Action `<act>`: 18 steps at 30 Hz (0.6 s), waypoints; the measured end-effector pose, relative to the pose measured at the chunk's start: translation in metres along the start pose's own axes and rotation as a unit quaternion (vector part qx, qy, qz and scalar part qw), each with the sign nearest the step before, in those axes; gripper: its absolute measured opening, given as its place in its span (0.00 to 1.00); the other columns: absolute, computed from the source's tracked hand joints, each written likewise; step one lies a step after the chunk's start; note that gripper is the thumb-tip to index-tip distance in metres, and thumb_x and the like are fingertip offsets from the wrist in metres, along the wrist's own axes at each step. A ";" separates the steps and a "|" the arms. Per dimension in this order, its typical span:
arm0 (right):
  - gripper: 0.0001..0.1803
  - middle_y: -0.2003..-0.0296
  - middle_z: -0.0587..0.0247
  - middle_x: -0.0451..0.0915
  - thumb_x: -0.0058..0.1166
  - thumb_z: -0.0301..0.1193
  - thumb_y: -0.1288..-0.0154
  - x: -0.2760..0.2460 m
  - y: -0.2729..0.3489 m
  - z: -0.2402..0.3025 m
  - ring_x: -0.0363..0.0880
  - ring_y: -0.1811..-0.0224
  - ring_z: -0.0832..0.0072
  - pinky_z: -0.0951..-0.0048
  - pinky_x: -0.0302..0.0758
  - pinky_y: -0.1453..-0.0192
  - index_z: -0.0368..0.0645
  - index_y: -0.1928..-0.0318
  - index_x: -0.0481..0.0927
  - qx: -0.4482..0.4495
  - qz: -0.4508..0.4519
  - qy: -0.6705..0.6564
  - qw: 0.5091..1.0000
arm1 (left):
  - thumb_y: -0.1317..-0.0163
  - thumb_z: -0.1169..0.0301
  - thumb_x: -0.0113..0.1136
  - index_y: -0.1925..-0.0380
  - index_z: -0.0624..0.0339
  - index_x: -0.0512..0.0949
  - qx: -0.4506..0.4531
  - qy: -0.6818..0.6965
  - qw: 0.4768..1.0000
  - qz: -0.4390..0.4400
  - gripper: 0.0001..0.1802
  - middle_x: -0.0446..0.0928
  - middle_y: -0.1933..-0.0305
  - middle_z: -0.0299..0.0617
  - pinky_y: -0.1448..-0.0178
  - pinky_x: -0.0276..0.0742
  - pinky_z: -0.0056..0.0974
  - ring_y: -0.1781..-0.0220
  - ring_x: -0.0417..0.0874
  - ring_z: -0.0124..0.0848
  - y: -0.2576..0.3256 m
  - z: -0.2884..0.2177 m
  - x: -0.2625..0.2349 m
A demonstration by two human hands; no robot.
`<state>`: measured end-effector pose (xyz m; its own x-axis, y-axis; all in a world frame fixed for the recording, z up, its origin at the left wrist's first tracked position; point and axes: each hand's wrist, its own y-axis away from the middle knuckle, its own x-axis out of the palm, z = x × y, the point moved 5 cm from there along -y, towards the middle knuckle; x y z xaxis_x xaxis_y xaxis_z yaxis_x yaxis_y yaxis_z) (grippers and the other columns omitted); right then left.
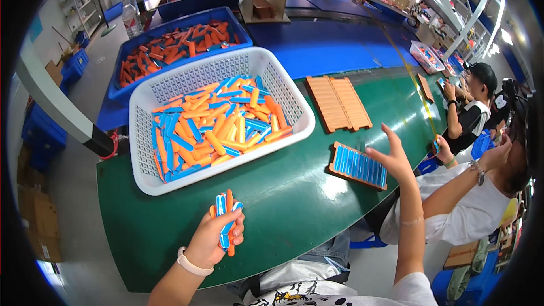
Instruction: The person assembles blue and orange plastic parts into a brown assembly tray by hand.
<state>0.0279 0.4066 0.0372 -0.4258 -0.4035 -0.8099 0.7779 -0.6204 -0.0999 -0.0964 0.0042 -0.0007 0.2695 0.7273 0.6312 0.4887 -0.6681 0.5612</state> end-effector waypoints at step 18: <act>0.29 0.61 0.64 0.75 0.57 0.36 0.45 0.025 -0.039 0.043 0.73 0.58 0.78 0.77 0.70 0.59 0.36 0.44 0.72 0.035 0.129 -0.492 0.861 | 0.41 0.68 0.64 0.57 0.59 0.68 0.034 -0.097 0.995 0.004 0.16 0.74 0.66 0.40 0.73 0.73 0.30 0.71 0.77 0.26 0.008 -0.015 0.002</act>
<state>-0.0331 0.3917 0.0460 -0.4553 -0.8864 0.0841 0.8899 -0.4501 0.0735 -0.1047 -0.0025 0.0129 0.4260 0.7426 0.5167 0.5393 -0.6670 0.5140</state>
